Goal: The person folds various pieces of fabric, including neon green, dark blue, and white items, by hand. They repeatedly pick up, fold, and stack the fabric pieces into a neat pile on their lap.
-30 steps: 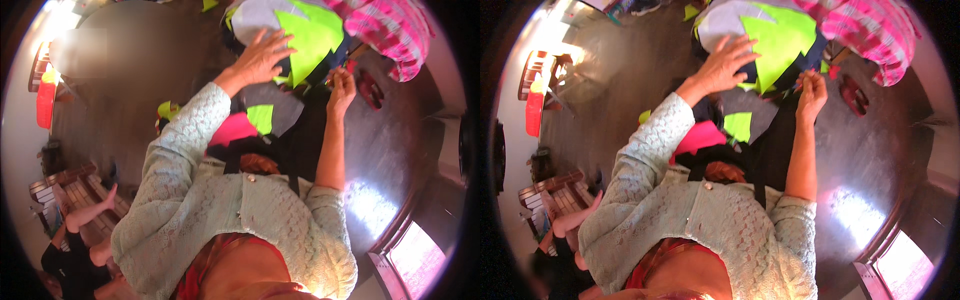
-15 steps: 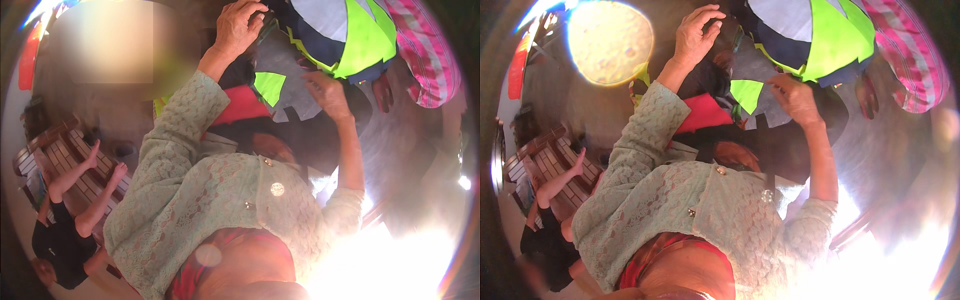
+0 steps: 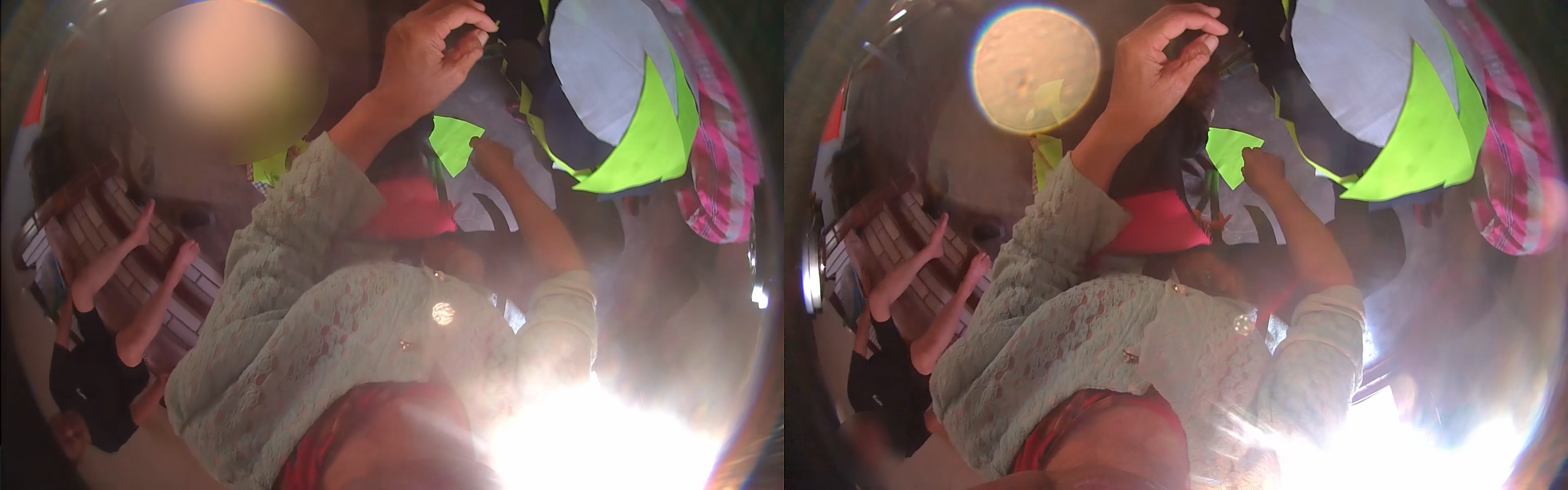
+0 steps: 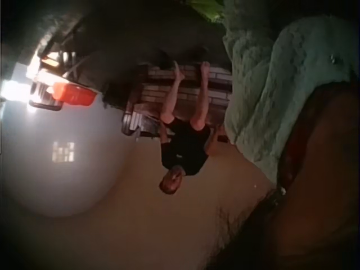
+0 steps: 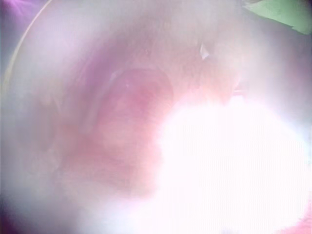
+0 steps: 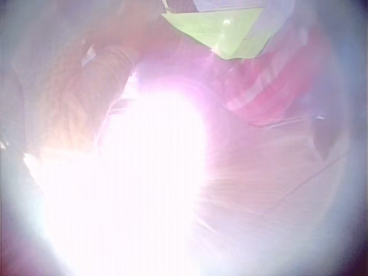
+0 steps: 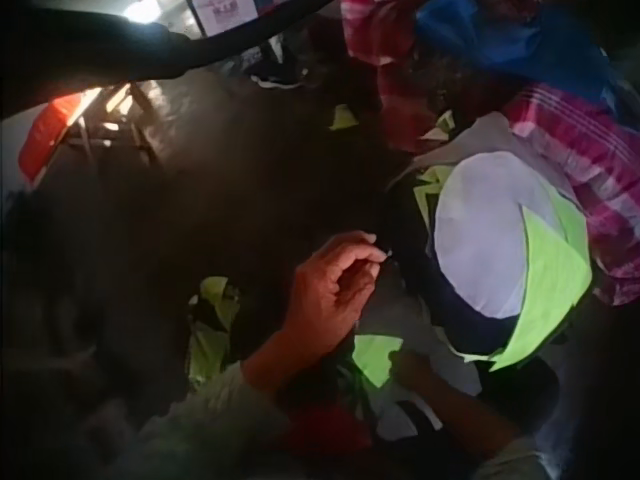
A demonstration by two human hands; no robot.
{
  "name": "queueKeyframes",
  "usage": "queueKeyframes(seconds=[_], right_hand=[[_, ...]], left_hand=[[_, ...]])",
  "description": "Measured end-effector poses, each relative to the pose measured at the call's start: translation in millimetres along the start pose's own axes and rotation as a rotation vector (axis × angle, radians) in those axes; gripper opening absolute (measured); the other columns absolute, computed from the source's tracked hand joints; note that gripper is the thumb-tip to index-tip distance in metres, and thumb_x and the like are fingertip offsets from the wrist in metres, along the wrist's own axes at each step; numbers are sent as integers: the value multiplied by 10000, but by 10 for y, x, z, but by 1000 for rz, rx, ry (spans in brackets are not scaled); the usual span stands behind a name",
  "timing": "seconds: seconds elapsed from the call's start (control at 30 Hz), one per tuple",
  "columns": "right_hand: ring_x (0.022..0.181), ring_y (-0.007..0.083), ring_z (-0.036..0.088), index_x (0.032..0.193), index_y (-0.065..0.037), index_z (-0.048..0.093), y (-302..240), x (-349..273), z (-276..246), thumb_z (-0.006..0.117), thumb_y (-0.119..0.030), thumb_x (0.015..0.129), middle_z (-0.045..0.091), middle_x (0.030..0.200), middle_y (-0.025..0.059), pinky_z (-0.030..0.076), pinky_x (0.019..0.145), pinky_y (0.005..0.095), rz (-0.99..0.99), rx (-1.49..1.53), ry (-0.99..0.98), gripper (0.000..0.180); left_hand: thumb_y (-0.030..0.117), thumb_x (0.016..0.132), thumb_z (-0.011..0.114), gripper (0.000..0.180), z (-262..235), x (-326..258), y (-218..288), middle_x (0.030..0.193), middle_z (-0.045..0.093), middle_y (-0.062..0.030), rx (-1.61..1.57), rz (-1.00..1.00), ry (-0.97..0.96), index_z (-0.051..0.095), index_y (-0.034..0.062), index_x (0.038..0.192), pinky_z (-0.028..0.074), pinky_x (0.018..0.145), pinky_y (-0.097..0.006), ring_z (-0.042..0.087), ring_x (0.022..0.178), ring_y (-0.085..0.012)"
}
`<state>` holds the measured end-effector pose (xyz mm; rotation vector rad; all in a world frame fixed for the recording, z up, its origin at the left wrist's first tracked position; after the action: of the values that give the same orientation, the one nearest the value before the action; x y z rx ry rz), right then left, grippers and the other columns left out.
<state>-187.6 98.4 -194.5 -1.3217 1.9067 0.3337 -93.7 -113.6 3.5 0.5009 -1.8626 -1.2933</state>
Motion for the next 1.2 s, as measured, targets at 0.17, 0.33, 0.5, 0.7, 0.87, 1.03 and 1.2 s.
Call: queueKeyframes(seconds=[0.17, 0.33, 0.5, 0.7, 0.87, 1.03, 1.2], right_hand=[[923, 339, 585, 1037, -65, 528, 139, 408, 431, 663, -143, 725, 588, 981, 151, 482, 735, 461, 11, 83, 151, 349], [958, 370, 568, 1195, -68, 424, 228, 694, 606, 686, -149, 721, 488, 1169, 188, 475, 763, 482, -45, 95, 135, 548], [960, 383, 567, 1126, -67, 450, 335, 841, 926, 585, -130, 773, 510, 1154, 201, 472, 711, 494, -78, 234, 326, 383], [959, 377, 571, 1142, -84, 449, 383, 846, 1119, 569, -121, 778, 525, 1131, 200, 472, 717, 490, -85, 246, 247, 385], [958, 373, 575, 1156, -98, 448, 423, 871, 1125, 555, -113, 783, 537, 1112, 199, 472, 723, 488, -96, 234, 200, 389], [957, 368, 579, 1170, -111, 447, 436, 819, 1132, 541, -106, 788, 550, 1094, 199, 472, 729, 485, -103, 241, 189, 394], [956, 364, 582, 1184, -125, 446, 218, 843, 1082, 528, -98, 792, 562, 1075, 198, 472, 734, 482, -176, 256, 223, 401]], left_hand=[[-18, 817, 586, 153, 12, 71, -7, 1015, 631, -65, -34, -129, -37, 629, 27, 956, 462, 783, -238, 587, 892, -105], [-17, 847, 565, 126, -19, 86, -66, 1043, 619, -65, -227, -350, -51, 620, -2, 959, 449, 780, -210, 572, 891, -74], [-8, 832, 564, 122, 7, 144, 1, 955, 615, -86, -183, -370, -187, 611, 21, 941, 457, 774, -266, 594, 891, -169], [140, 777, 642, 157, 157, 83, 1, 882, 581, -82, 15, -387, -328, 585, 83, 911, 443, 693, -380, 563, 828, -284], [152, 747, 653, 199, 271, 24, -25, 868, 561, -91, 96, -340, -336, 557, 87, 908, 426, 697, -400, 546, 830, -305], [165, 729, 665, 216, 352, 70, 31, 838, 549, -92, 134, -346, -364, 548, 94, 897, 420, 692, -403, 545, 823, -308], [199, 760, 642, 196, 305, -7, 75, 851, 560, -85, 237, -347, -338, 554, 112, 912, 447, 680, -409, 565, 812, -302]])
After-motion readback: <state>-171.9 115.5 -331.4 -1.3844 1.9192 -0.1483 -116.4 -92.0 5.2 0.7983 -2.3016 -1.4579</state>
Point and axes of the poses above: each hand's wrist, its own x-axis towards the middle knuckle, its own z-axis out of the palm, y = z × x, the point moved 1 cm from there along x, towards the middle knuckle
